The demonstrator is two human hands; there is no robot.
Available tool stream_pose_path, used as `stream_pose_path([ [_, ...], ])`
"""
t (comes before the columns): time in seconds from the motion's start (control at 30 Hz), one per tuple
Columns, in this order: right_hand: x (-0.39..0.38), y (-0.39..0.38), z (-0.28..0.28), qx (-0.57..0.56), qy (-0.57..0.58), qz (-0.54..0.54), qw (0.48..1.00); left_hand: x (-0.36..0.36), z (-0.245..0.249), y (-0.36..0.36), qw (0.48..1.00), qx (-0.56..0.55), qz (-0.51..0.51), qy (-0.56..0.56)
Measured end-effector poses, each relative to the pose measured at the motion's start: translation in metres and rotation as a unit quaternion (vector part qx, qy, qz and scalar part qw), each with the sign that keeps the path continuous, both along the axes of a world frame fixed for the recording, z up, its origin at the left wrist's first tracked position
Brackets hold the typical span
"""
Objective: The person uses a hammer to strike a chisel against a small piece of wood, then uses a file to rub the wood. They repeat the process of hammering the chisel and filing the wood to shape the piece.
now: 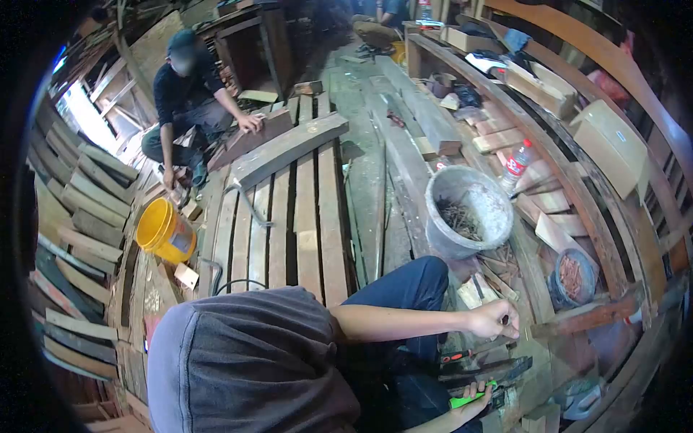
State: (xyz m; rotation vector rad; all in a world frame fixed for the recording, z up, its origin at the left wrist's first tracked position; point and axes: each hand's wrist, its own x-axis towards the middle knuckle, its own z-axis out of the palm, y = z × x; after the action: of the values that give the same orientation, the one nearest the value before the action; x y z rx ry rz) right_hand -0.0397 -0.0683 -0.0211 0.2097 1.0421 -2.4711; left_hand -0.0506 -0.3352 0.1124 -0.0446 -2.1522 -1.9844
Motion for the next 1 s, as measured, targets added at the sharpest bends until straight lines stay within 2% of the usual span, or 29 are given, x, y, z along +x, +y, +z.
stream_pose_path([
  [0.13,0.001,-0.004,0.002,0.011,-0.009,-0.003,1.0,-0.001,0.007,-0.006,1.0,0.009,0.008,0.017],
  [0.23,0.002,-0.007,0.002,0.013,-0.013,-0.003,1.0,0.003,0.016,-0.01,0.999,-0.024,0.019,0.034],
  [0.3,0.004,-0.004,0.002,0.011,-0.015,-0.005,1.0,0.006,0.022,-0.012,1.0,-0.022,0.009,0.007],
  [0.47,0.007,0.003,-0.001,0.008,-0.017,-0.011,1.0,0.003,0.013,-0.008,0.997,-0.043,0.044,0.049],
  [0.67,0.009,0.004,0.0,0.004,-0.02,-0.012,1.0,0.015,0.031,-0.009,0.999,-0.047,0.025,0.01],
  [0.77,0.009,0.001,-0.001,0.004,-0.024,-0.014,1.0,0.012,0.025,-0.006,0.999,-0.021,0.02,0.031],
  [0.87,0.01,0.001,-0.002,-0.001,-0.028,-0.013,1.0,0.011,0.022,-0.004,0.999,-0.025,0.027,0.021],
  [0.97,0.01,-0.002,-0.002,-0.01,-0.031,-0.019,0.999,0.015,0.036,-0.008,0.996,-0.003,-0.005,-0.089],
  [1.0,0.01,0.001,-0.002,-0.014,-0.031,-0.021,0.999,0.017,0.039,-0.008,0.996,0.002,-0.013,-0.083],
])
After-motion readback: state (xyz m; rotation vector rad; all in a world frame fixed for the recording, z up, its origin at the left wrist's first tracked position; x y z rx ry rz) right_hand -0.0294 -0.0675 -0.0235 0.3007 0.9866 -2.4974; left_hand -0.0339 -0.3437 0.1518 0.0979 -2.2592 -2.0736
